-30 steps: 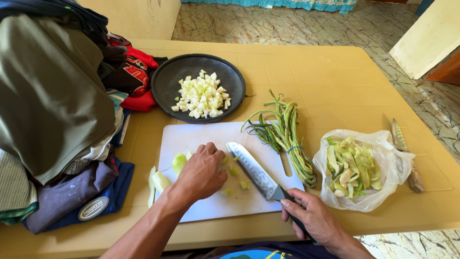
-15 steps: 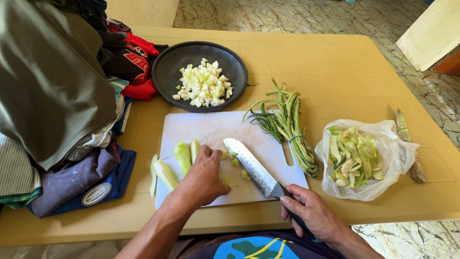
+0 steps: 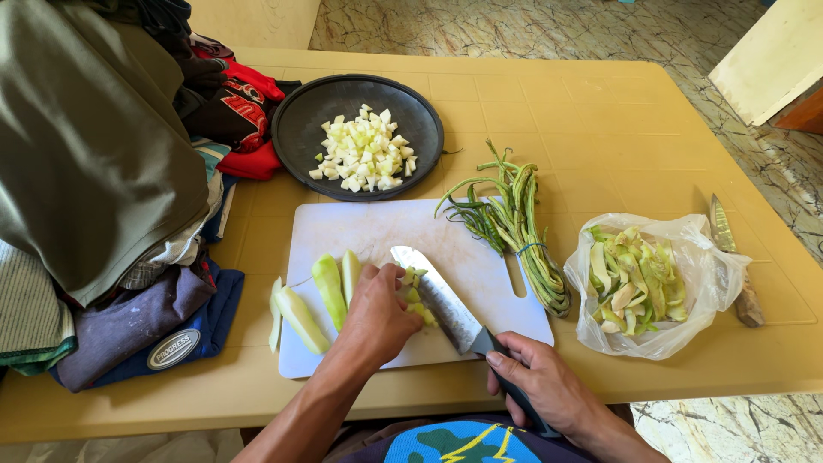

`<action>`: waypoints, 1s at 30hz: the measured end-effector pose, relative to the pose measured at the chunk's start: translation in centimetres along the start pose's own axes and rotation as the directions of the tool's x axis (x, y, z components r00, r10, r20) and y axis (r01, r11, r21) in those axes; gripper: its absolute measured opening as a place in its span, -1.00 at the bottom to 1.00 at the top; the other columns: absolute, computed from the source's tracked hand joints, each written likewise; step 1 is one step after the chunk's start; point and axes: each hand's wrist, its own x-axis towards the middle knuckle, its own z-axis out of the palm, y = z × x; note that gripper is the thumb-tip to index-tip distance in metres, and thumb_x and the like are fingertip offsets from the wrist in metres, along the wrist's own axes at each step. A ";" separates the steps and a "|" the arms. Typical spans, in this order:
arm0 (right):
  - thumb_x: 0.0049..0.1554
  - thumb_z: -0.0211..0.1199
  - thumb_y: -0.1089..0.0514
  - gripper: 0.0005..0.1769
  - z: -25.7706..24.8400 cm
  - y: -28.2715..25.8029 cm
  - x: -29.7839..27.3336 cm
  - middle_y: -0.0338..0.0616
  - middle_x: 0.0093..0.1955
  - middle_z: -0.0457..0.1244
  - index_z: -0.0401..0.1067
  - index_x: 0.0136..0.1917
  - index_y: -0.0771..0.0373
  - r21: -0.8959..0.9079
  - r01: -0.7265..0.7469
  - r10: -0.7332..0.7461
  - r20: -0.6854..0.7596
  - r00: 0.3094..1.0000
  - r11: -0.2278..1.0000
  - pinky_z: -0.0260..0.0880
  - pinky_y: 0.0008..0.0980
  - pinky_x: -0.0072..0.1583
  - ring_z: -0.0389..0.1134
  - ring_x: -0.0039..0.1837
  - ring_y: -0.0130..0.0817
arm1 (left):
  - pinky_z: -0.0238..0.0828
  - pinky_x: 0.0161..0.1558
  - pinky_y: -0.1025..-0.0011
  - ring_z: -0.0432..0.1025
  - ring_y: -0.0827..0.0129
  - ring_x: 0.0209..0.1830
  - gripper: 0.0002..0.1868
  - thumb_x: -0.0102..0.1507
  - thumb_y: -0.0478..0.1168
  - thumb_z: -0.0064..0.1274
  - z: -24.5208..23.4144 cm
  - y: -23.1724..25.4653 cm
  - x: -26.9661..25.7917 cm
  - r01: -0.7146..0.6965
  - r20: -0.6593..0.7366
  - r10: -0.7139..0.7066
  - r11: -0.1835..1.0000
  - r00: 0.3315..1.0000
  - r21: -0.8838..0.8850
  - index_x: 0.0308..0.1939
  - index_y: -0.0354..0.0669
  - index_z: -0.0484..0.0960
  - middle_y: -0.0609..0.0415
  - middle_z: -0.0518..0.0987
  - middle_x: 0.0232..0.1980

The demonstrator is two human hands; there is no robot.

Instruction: The person chops green vegetables into small pieces on a white cutting board using a knife.

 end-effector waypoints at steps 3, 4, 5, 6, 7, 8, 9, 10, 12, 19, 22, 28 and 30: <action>0.23 0.10 -0.02 -0.67 -0.3 -0.1 -0.1 -0.13 -0.28 0.31 0.41 0.02 0.32 -0.085 0.024 -0.024 0.006 1.000 0.996 0.25 -0.44 -0.40 0.24 -0.52 -0.46 | 0.58 -0.04 0.29 0.56 0.18 -0.08 -0.27 -0.04 -0.39 0.27 0.0 0.1 -0.2 0.001 0.042 -0.001 1.000 0.999 -0.005 0.23 -0.35 0.42 -0.14 0.37 0.16; 0.23 0.10 -0.02 -0.67 -0.4 -0.1 -0.1 -0.13 -0.28 0.31 0.41 0.02 0.32 -0.083 0.025 -0.024 0.007 1.000 0.996 0.25 -0.44 -0.40 0.24 -0.52 -0.46 | 0.58 -0.04 0.29 0.56 0.18 -0.08 -0.27 -0.04 -0.39 0.27 0.0 0.1 -0.3 0.001 0.042 0.000 1.000 0.999 -0.003 0.23 -0.35 0.42 -0.14 0.37 0.16; 0.23 0.09 -0.02 -0.67 -0.7 -0.2 -0.3 -0.13 -0.28 0.31 0.41 0.01 0.31 -0.104 0.020 -0.020 -0.003 1.000 0.994 0.26 -0.44 -0.39 0.24 -0.52 -0.46 | 0.54 -0.02 0.27 0.50 0.08 -0.05 -0.23 -0.07 -0.39 0.33 0.1 0.1 -0.3 -0.061 0.020 0.060 0.997 0.998 0.045 0.22 -0.38 0.41 -0.19 0.36 0.15; 0.23 0.09 -0.03 -0.66 -0.8 -0.2 -0.4 -0.14 -0.28 0.31 0.41 0.00 0.31 -0.124 0.015 -0.017 -0.012 1.000 0.992 0.26 -0.44 -0.39 0.24 -0.52 -0.45 | 0.51 0.00 0.25 0.45 -0.01 -0.02 -0.19 -0.10 -0.40 0.39 0.2 0.0 -0.4 -0.122 0.000 0.122 0.988 0.992 0.095 0.21 -0.41 0.40 -0.25 0.36 0.14; 0.23 0.09 -0.03 -0.66 -0.7 -0.1 -0.5 -0.14 -0.28 0.31 0.41 0.00 0.31 -0.124 0.013 -0.015 -0.013 1.000 0.992 0.26 -0.44 -0.39 0.24 -0.52 -0.45 | 0.51 0.00 0.25 0.45 -0.01 -0.02 -0.19 -0.10 -0.40 0.39 0.3 0.0 -0.3 -0.121 0.002 0.122 0.988 0.993 0.093 0.21 -0.41 0.40 -0.25 0.36 0.14; 0.22 0.10 -0.02 -0.67 -0.6 0.0 -0.4 -0.12 -0.29 0.32 0.41 -0.01 0.32 -0.130 -0.004 0.003 -0.008 1.000 0.992 0.28 -0.42 -0.38 0.26 -0.52 -0.43 | 0.49 -0.01 0.23 0.46 0.00 -0.03 -0.26 -0.08 -0.40 0.36 0.5 -0.1 -0.1 -0.133 -0.008 0.135 0.984 0.991 0.122 0.18 -0.38 0.44 -0.21 0.42 0.09; 0.22 0.11 -0.02 -0.67 -0.6 0.0 -0.5 -0.11 -0.31 0.32 0.40 -0.01 0.32 -0.136 -0.020 0.019 -0.004 1.000 0.990 0.30 -0.41 -0.38 0.28 -0.52 -0.41 | 0.48 -0.03 0.22 0.46 0.02 -0.05 -0.32 -0.05 -0.41 0.33 0.7 -0.1 0.0 -0.145 -0.018 0.149 0.978 0.989 0.150 0.16 -0.35 0.48 -0.18 0.47 0.05; 0.22 0.11 -0.02 -0.67 -0.6 0.1 -0.6 -0.11 -0.31 0.32 0.40 -0.01 0.32 -0.138 -0.021 0.021 -0.006 1.000 0.990 0.30 -0.41 -0.38 0.28 -0.52 -0.41 | 0.48 -0.03 0.22 0.46 0.02 -0.05 -0.32 -0.05 -0.41 0.33 0.8 -0.2 0.1 -0.146 -0.017 0.150 0.978 0.989 0.147 0.16 -0.35 0.48 -0.18 0.47 0.05; 0.21 0.13 -0.01 -0.67 -0.3 0.2 -0.8 -0.09 -0.33 0.32 0.40 -0.02 0.33 -0.097 -0.017 0.016 -0.010 1.000 0.995 0.28 -0.41 -0.38 0.27 -0.51 -0.40 | 0.58 -0.12 0.33 0.58 0.23 -0.20 -0.42 0.02 -0.40 0.24 1.0 -0.3 0.2 -0.073 0.009 0.073 0.997 0.997 0.006 0.14 -0.32 0.49 -0.10 0.49 0.03; 0.22 0.14 -0.01 -0.65 0.2 0.3 -0.5 -0.08 -0.34 0.32 0.39 -0.02 0.37 -0.048 -0.009 0.009 -0.008 1.000 0.999 0.26 -0.43 -0.38 0.27 -0.51 -0.41 | 0.58 -0.13 0.38 0.55 0.30 -0.27 -0.42 0.01 -0.43 0.19 1.9 -0.3 0.3 -0.078 -0.028 0.076 0.992 0.997 -0.096 0.14 -0.32 0.51 -0.05 0.50 0.00; 0.20 0.15 0.00 -0.66 0.4 -0.1 -0.5 -0.08 -0.34 0.29 0.38 0.05 0.33 0.090 -0.068 0.067 0.013 0.998 0.994 0.20 -0.44 -0.40 0.22 -0.52 -0.43 | 0.57 -0.14 0.38 0.53 0.31 -0.28 -0.44 0.02 -0.43 0.17 2.0 -0.2 0.3 -0.097 -0.047 0.093 0.990 0.995 -0.102 0.14 -0.33 0.52 -0.05 0.49 -0.01; 0.18 0.12 0.02 -0.66 0.8 -0.9 -0.6 -0.09 -0.36 0.26 0.40 0.05 0.35 0.160 -0.062 0.068 -0.030 0.997 0.985 0.11 -0.43 -0.46 0.12 -0.56 -0.45 | 0.58 -0.18 0.36 0.52 0.32 -0.29 -0.43 -0.01 -0.42 0.21 1.6 -0.1 0.6 -0.069 -0.038 0.065 0.991 0.997 -0.117 0.11 -0.33 0.53 -0.02 0.49 -0.05; 0.19 0.11 0.01 -0.65 0.8 -1.2 -0.6 -0.09 -0.37 0.26 0.40 0.01 0.36 0.153 -0.058 0.063 -0.028 0.998 0.987 0.13 -0.42 -0.47 0.13 -0.57 -0.44 | 0.57 -0.19 0.35 0.53 0.33 -0.28 -0.42 -0.01 -0.40 0.23 1.6 -0.3 0.8 -0.079 -0.052 0.073 0.990 0.996 -0.118 0.11 -0.32 0.54 -0.01 0.51 -0.08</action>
